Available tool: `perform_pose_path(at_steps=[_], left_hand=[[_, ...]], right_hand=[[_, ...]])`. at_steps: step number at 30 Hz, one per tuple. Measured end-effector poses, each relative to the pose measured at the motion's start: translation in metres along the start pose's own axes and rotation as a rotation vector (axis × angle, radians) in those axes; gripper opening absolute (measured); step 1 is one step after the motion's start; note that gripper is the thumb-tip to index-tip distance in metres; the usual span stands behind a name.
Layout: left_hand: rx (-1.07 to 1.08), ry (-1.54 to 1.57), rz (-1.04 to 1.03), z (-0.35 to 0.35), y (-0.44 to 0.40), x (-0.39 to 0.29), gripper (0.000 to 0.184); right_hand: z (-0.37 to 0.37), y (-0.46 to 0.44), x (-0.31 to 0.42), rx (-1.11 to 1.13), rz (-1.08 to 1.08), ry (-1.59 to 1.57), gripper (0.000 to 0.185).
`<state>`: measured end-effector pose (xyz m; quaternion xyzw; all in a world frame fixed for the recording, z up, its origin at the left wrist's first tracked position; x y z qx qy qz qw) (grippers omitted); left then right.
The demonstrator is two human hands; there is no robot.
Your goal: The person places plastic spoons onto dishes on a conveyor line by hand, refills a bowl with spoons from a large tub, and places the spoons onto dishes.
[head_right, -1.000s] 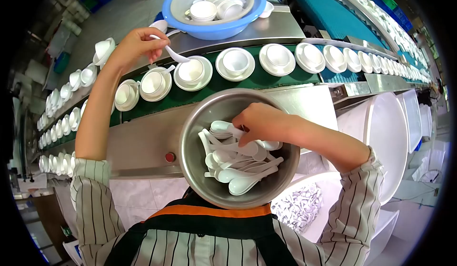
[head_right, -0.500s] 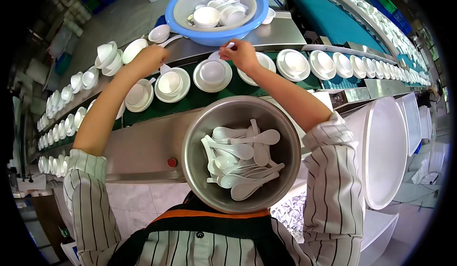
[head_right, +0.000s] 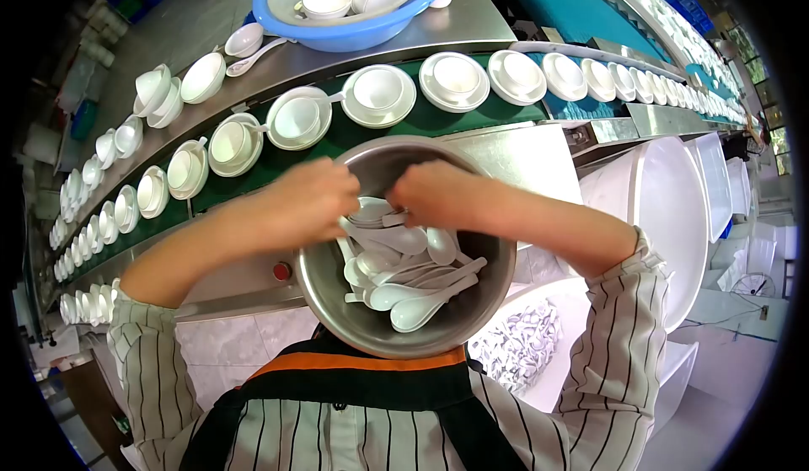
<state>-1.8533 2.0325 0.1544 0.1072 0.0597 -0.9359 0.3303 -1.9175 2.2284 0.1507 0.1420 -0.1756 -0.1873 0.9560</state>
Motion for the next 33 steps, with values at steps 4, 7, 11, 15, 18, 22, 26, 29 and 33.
perform_pose_path(at_steps=[4,7,11,15,18,22,26,29,33], left_hand=[[0.17,-0.147,-0.093,-0.01,-0.006,-0.01,0.017],[0.254,0.406,0.188,0.02,0.0,-0.011,0.018],[0.013,0.744,0.329,0.048,0.002,0.008,0.015],[-0.402,0.865,0.521,0.078,0.006,0.051,0.008],[-0.551,0.422,0.622,0.101,0.006,0.08,0.01],[-0.436,-0.017,0.608,0.08,-0.002,0.147,0.012],[-0.395,-0.059,0.49,0.033,-0.015,0.17,0.012],[-0.288,-0.025,0.542,0.011,-0.027,0.169,0.013],[-0.27,-0.16,0.623,0.016,-0.031,0.138,0.024]], right_hand=[[0.015,0.017,0.004,0.004,0.002,-0.126,0.017],[0.059,0.03,-0.002,-0.173,-0.072,-0.412,0.014],[0.089,0.012,-0.066,-0.773,-0.026,-0.907,0.011],[0.078,-0.036,-0.15,-1.081,-0.117,-0.947,0.012],[0.05,-0.063,-0.177,-0.952,-0.284,-0.923,0.013],[0.044,-0.061,-0.159,-0.82,-0.466,-0.349,0.027],[0.07,-0.028,-0.101,-0.931,-0.258,0.062,0.025],[0.075,0.009,-0.027,-0.502,-0.125,-0.025,0.021],[0.012,0.03,0.004,-0.056,-0.202,0.302,0.024]])
Point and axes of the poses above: each hand's wrist, its own y-axis away from the middle knuckle, its own z-axis out of the back of the hand, x = y × z, the point moved 1 cm from there along -y, towards the middle knuckle
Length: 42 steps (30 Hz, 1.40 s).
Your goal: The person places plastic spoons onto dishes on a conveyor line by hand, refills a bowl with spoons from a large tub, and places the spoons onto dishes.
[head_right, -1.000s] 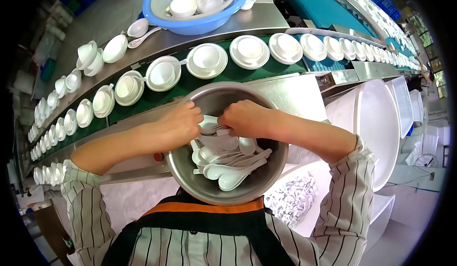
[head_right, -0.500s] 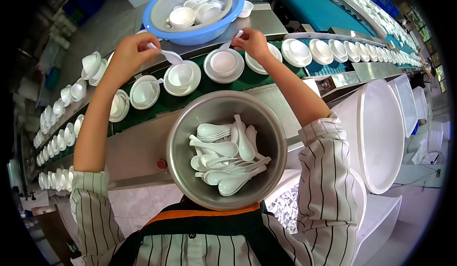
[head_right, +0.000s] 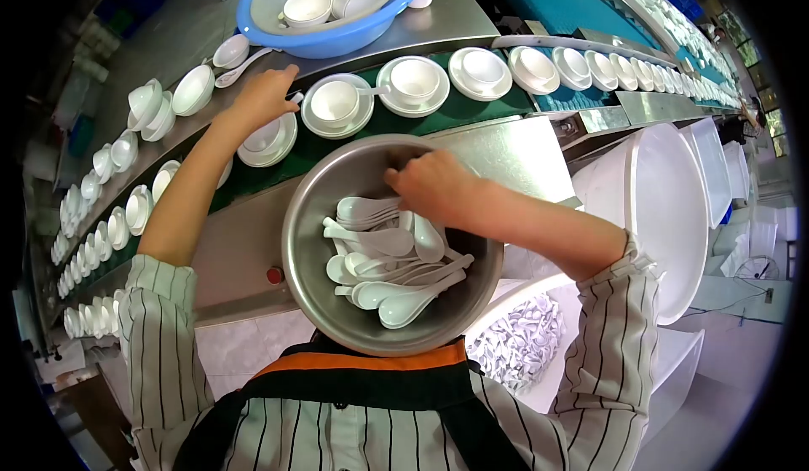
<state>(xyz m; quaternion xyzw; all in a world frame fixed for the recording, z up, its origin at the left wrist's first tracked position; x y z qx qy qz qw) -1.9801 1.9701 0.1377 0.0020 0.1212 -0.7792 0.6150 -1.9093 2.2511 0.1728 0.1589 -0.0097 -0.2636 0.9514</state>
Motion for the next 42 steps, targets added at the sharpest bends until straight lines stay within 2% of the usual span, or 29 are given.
perform_pose_path(at_steps=[1,2,3,4,5,6,7,8,10,12,14,16,18,19,20,22,23,24,26,27,29,30,31,32,33,36,37,40,42], left_hand=[[-0.042,0.026,-0.057,0.008,0.006,-0.013,0.031],[-0.061,0.203,-0.093,0.021,0.019,-0.035,0.029],[0.008,0.412,-0.158,0.036,0.035,-0.06,0.026],[0.175,0.555,-0.233,0.051,0.051,-0.087,0.024],[0.219,0.526,-0.429,0.045,0.066,-0.102,0.025],[0.398,0.474,-0.426,0.048,0.079,-0.12,0.026],[0.436,0.293,-0.543,0.034,0.088,-0.129,0.028],[0.581,0.155,-0.512,0.017,0.093,-0.137,0.029],[0.502,0.19,-0.529,-0.004,0.103,-0.133,0.024],[0.509,0.288,-0.476,0.009,0.099,-0.128,0.021],[0.537,0.373,-0.389,0.017,0.098,-0.128,0.018],[0.568,0.433,-0.268,0.019,0.1,-0.128,0.016],[0.457,0.517,-0.172,0.037,0.103,-0.132,0.013],[0.388,0.575,-0.124,0.044,0.105,-0.132,0.013],[0.326,0.636,-0.074,0.051,0.108,-0.131,0.013],[0.243,0.812,0.103,0.069,0.11,-0.126,0.013],[0.148,0.811,0.148,0.081,0.11,-0.122,0.012],[0.084,0.882,0.268,0.085,0.108,-0.114,0.01],[-0.072,1.071,0.398,0.096,0.102,-0.097,0.008],[-0.191,1.165,0.432,0.095,0.095,-0.088,0.009],[-0.324,1.116,0.431,0.091,0.076,-0.07,0.011],[-0.38,1.106,0.419,0.085,0.065,-0.063,0.012],[-0.389,1.109,0.391,0.077,0.053,-0.059,0.014],[-0.402,1.114,0.363,0.067,0.04,-0.058,0.015],[-0.389,1.054,0.356,0.058,0.027,-0.058,0.016],[-0.451,0.827,0.281,0.029,-0.008,-0.056,0.017],[-0.477,0.782,0.264,0.025,-0.016,-0.059,0.017],[-0.536,0.7,0.204,0.013,-0.032,-0.064,0.019],[-0.545,0.565,0.145,0.008,-0.038,-0.066,0.02]], right_hand=[[-0.006,0.003,0.0,-0.024,-0.007,-0.035,0.025],[-0.009,0.004,-0.001,-0.053,-0.012,-0.07,0.026],[-0.01,0.004,-0.002,-0.083,-0.017,-0.11,0.028],[-0.004,0.007,-0.003,-0.095,-0.04,-0.306,0.028],[0.008,0.01,-0.004,-0.104,-0.057,-0.501,0.028],[0.019,0.013,-0.006,-0.112,-0.069,-0.694,0.028],[0.026,0.014,-0.014,-0.172,-0.043,-0.77,0.026],[0.041,0.016,-0.022,-0.26,-0.043,-0.732,0.021],[0.062,0.02,-0.047,-0.4,-0.115,-1.071,0.012],[0.075,0.007,-0.074,-0.668,-0.1,-1.161,0.009],[0.066,-0.029,-0.105,-0.866,-0.069,-1.074,0.01],[0.044,-0.073,-0.125,-0.862,-0.057,-1.102,0.007],[0.019,-0.107,-0.125,-0.858,-0.039,-1.117,0.009],[-0.001,-0.125,-0.13,-0.778,-0.006,-1.134,0.008],[-0.01,-0.132,-0.128,-0.676,-0.018,-1.073,0.012],[-0.018,-0.132,-0.13,-0.65,0.031,-0.609,0.018],[-0.016,-0.124,-0.124,-0.717,0.082,-0.576,0.023],[-0.01,-0.116,-0.116,-0.854,0.144,-0.381,0.027],[0.019,-0.084,-0.091,-0.845,0.202,-0.444,0.022],[0.031,-0.068,-0.079,-0.706,0.263,-0.415,0.02],[0.038,-0.036,-0.051,-0.51,0.447,-0.26,0.014],[0.032,-0.024,-0.039,-0.319,0.592,-0.076,0.013],[0.018,-0.016,-0.027,-0.139,0.63,-0.076,0.014],[0.006,-0.005,-0.015,-0.032,0.651,0.077,0.01],[-0.012,0.002,-0.009,-0.118,0.719,0.212,0.009],[-0.006,0.011,0.0,-0.078,0.675,0.339,0.011],[0.003,0.016,0.002,0.067,0.633,0.421,0.013],[0.032,0.033,-0.01,0.02,0.585,0.116,0.005],[0.056,0.04,-0.025,-0.131,0.517,-0.106,0.007]])
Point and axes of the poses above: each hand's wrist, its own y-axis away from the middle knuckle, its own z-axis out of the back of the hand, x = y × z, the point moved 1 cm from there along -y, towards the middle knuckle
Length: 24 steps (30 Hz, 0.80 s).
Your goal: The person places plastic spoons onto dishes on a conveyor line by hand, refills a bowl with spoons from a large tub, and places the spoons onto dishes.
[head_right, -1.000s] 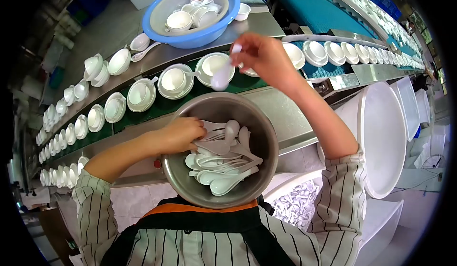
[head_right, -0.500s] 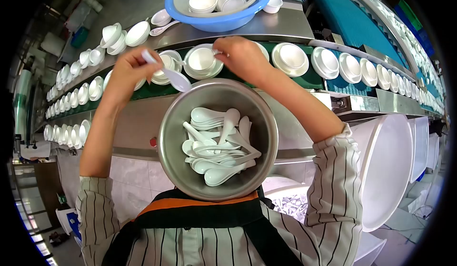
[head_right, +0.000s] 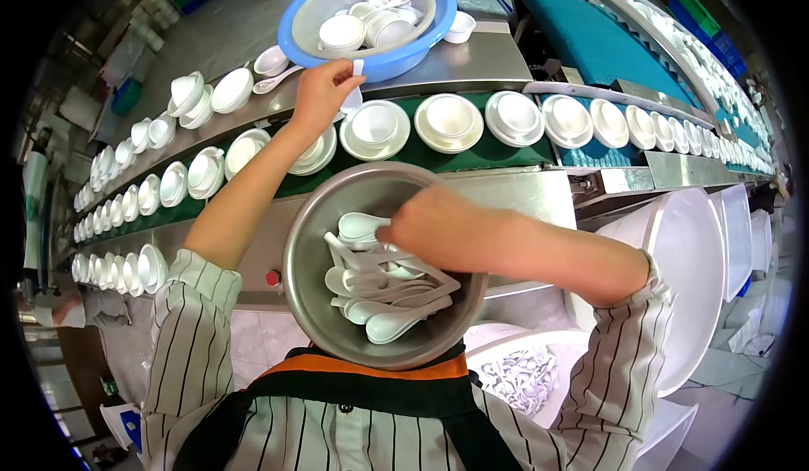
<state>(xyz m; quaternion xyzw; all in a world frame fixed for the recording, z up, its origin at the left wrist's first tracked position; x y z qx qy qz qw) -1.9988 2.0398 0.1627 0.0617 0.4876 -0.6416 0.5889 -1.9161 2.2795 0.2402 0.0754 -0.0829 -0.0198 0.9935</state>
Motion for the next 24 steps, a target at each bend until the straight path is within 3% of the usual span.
perform_pose_path(at_steps=[2,4,5,6,8,11,13,15,16,18,19,20,21,22,24], left_hand=[[0.011,-0.066,-0.071,-0.007,-0.001,0.001,0.019],[0.028,-0.119,-0.113,-0.013,-0.001,0.005,0.019],[0.038,-0.138,-0.122,-0.016,-0.002,0.007,0.018],[0.049,-0.159,-0.131,-0.018,-0.003,0.007,0.018],[0.12,-0.189,-0.109,-0.022,-0.002,0.007,0.018],[0.321,-0.363,-0.017,-0.029,0.008,0.021,0.025],[0.29,-0.375,-0.009,-0.023,0.016,0.03,0.034],[0.219,-0.502,-0.087,-0.016,0.027,0.03,0.05],[0.171,-0.456,-0.12,-0.007,0.029,0.019,0.045],[0.167,-0.223,-0.149,0.01,0.038,-0.016,0.036],[0.374,-0.115,-0.025,0.024,0.043,-0.051,0.032],[0.576,-0.005,0.1,0.032,0.056,-0.079,0.027],[0.657,-0.088,-0.152,0.029,0.072,-0.084,0.02],[0.62,-0.25,-0.312,0.028,0.085,-0.094,0.017],[0.496,-0.363,-0.362,0.018,0.102,-0.103,0.017]], right_hand=[[0.017,0.006,-0.027,-0.23,-0.083,-0.296,0.011],[0.024,0.0,-0.066,-0.503,-0.331,-0.897,0.015],[0.008,-0.006,-0.102,-0.735,-0.258,-0.972,0.015],[0.001,-0.011,-0.129,-0.817,-0.473,-0.949,0.016],[-0.031,-0.028,-0.169,-1.054,-0.492,-1.225,0.021],[-0.07,-0.041,-0.196,-0.979,-0.64,-1.305,0.03],[-0.078,-0.04,-0.192,-0.879,-0.746,-1.336,0.037],[-0.051,-0.028,-0.168,-0.833,-0.862,-0.88,0.046],[-0.041,-0.021,-0.152,-0.862,-0.859,-0.635,0.045],[-0.03,-0.006,-0.128,-0.845,-0.658,-0.262,0.036],[-0.024,0.001,-0.113,-0.832,-0.547,-0.152,0.03],[-0.013,0.006,-0.083,-0.705,-0.481,-0.246,0.019],[-0.012,0.012,-0.059,-0.561,-0.375,-0.205,0.013],[-0.01,0.016,-0.035,-0.341,-0.296,-0.118,0.013],[-0.022,0.02,0.004,0.074,-0.213,0.006,0.02]])
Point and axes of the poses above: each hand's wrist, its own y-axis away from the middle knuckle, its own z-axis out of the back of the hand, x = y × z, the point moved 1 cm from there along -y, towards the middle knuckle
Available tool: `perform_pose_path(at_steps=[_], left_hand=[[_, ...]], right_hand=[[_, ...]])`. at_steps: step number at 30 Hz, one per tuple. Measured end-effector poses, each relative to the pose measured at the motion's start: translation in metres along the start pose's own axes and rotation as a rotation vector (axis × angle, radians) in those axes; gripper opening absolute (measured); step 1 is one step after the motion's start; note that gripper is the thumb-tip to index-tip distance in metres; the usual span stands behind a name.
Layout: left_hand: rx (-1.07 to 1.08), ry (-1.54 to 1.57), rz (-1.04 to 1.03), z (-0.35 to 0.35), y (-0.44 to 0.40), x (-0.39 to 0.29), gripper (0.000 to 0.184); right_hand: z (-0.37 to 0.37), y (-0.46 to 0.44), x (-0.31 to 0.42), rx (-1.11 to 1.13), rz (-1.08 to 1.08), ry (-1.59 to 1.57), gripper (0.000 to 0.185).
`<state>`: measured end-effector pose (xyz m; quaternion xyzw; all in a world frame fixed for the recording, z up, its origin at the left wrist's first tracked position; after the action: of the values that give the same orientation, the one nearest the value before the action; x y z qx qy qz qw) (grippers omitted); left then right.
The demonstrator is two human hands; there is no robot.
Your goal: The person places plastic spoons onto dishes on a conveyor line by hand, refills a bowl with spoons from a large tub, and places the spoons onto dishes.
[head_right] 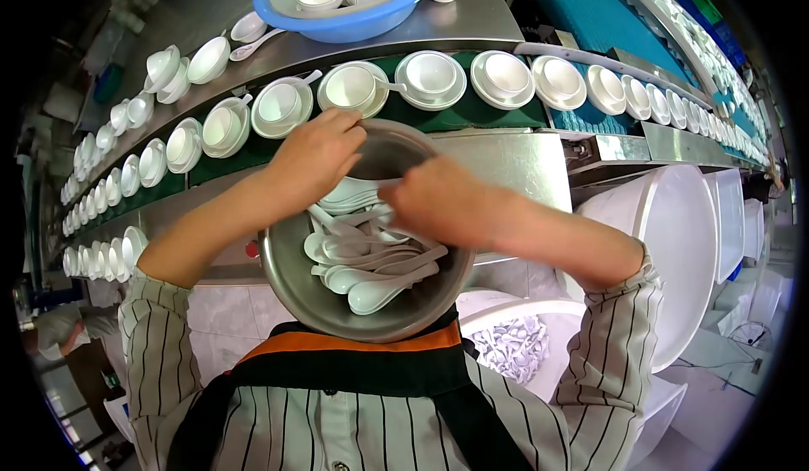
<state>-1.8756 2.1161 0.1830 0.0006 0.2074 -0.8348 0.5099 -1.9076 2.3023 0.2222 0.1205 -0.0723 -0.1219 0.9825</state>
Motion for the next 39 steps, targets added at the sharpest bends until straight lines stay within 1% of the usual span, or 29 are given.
perform_pose_path(at_steps=[1,3,4,5,6,7,8,10,12,13,14,15,16,17,18,19,20,22,24,25,26,27,28,30,31,32,34,37,39], left_hand=[[-0.057,-0.023,-0.074,0.0,0.001,-0.009,0.018],[-0.168,-0.071,-0.229,0.01,0.0,-0.029,0.02],[-0.026,-0.003,-0.173,0.007,0.003,-0.032,0.02],[0.113,0.064,-0.112,0.0,0.007,-0.034,0.02],[0.249,0.128,-0.048,-0.01,0.01,-0.034,0.021],[0.394,0.093,0.015,-0.025,0.012,-0.024,0.021],[0.491,0.114,0.062,-0.029,0.013,-0.02,0.024],[0.685,0.152,0.146,-0.033,0.007,-0.014,0.031],[0.776,0.153,0.15,-0.04,0.01,-0.015,0.043],[0.695,0.166,0.046,-0.047,0.018,-0.008,0.047],[0.706,0.195,0.089,-0.042,0.019,-0.008,0.043],[0.719,0.225,0.13,-0.034,0.019,-0.008,0.039],[0.733,0.254,0.174,-0.025,0.019,-0.009,0.035],[0.682,0.324,0.195,-0.015,0.019,-0.011,0.035],[0.667,0.363,0.227,-0.007,0.017,-0.014,0.035],[0.647,0.398,0.257,0.0,0.014,-0.017,0.034],[0.624,0.432,0.288,0.005,0.012,-0.017,0.033],[0.501,0.52,0.294,0.009,0.014,-0.011,0.03],[0.384,0.61,0.325,0.018,0.014,-0.007,0.03],[0.37,0.578,0.392,0.022,0.014,-0.004,0.028],[0.364,0.567,0.405,0.034,0.011,-0.002,0.025],[0.279,0.698,0.397,0.035,0.012,0.006,0.023],[0.19,0.829,0.387,0.038,0.012,0.014,0.021],[0.162,1.096,0.532,0.054,0.004,0.029,0.023],[0.071,1.13,0.532,0.059,-0.002,0.033,0.025],[0.01,1.176,0.512,0.059,-0.009,0.04,0.026],[0.045,1.135,0.526,0.056,-0.021,0.045,0.025],[0.046,1.161,0.551,0.044,-0.027,0.058,0.024],[0.01,1.227,0.568,0.034,-0.021,0.073,0.023]], right_hand=[[-0.017,0.004,0.007,0.068,0.047,0.052,0.021],[-0.03,0.007,0.015,0.187,0.055,0.173,0.023],[-0.033,0.009,0.017,0.251,0.059,0.227,0.024],[-0.025,0.012,0.014,0.211,0.063,0.193,0.024],[-0.016,0.014,0.013,0.168,0.014,0.132,0.023],[-0.005,0.015,0.012,0.119,-0.035,0.076,0.023],[0.006,0.014,0.011,0.065,-0.085,0.019,0.023],[0.032,0.019,0.0,-0.116,-0.083,-0.078,0.015],[0.054,0.025,-0.021,-0.327,-0.077,-0.197,0.009],[0.066,0.022,-0.031,-0.419,-0.128,-0.151,0.008],[0.07,0.015,-0.045,-0.617,-0.144,-0.177,0.008],[0.073,0.005,-0.063,-0.714,-0.184,-0.109,0.008],[0.069,-0.008,-0.081,-0.855,-0.179,-0.058,0.007],[0.058,-0.025,-0.104,-0.954,-0.17,-0.021,0.006],[0.044,-0.041,-0.125,-0.995,-0.171,0.036,0.006],[0.029,-0.059,-0.142,-0.985,-0.199,0.107,0.006],[0.016,-0.074,-0.148,-0.949,-0.225,0.108,0.007],[-0.008,-0.1,-0.147,-0.877,-0.209,0.027,0.007],[-0.027,-0.116,-0.144,-0.707,-0.21,0.0,0.013],[-0.032,-0.116,-0.145,-0.763,-0.131,0.038,0.016],[-0.031,-0.114,-0.144,-0.818,-0.052,0.079,0.019],[-0.029,-0.112,-0.142,-0.871,0.031,0.124,0.022],[-0.028,-0.11,-0.143,-0.81,-0.039,-0.19,0.026],[0.008,-0.09,-0.115,-0.636,-0.187,-0.809,0.034],[0.027,-0.081,-0.104,-0.459,-0.132,-1.287,0.042],[0.044,-0.071,-0.092,-0.356,-0.157,-1.478,0.044],[0.051,-0.073,-0.081,-0.378,-0.051,-1.27,0.039],[0.05,-0.075,-0.085,-0.451,-0.138,-1.235,0.031],[0.05,-0.073,-0.086,-0.478,-0.182,-1.271,0.027]])
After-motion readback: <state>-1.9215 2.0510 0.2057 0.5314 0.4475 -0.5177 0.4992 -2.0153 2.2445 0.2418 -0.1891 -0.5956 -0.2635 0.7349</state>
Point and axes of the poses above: each hand's wrist, its own y-axis away from the middle knuckle, its own z-axis out of the back of the hand, x = y × z, the point moved 1 cm from there along -y, towards the middle knuckle
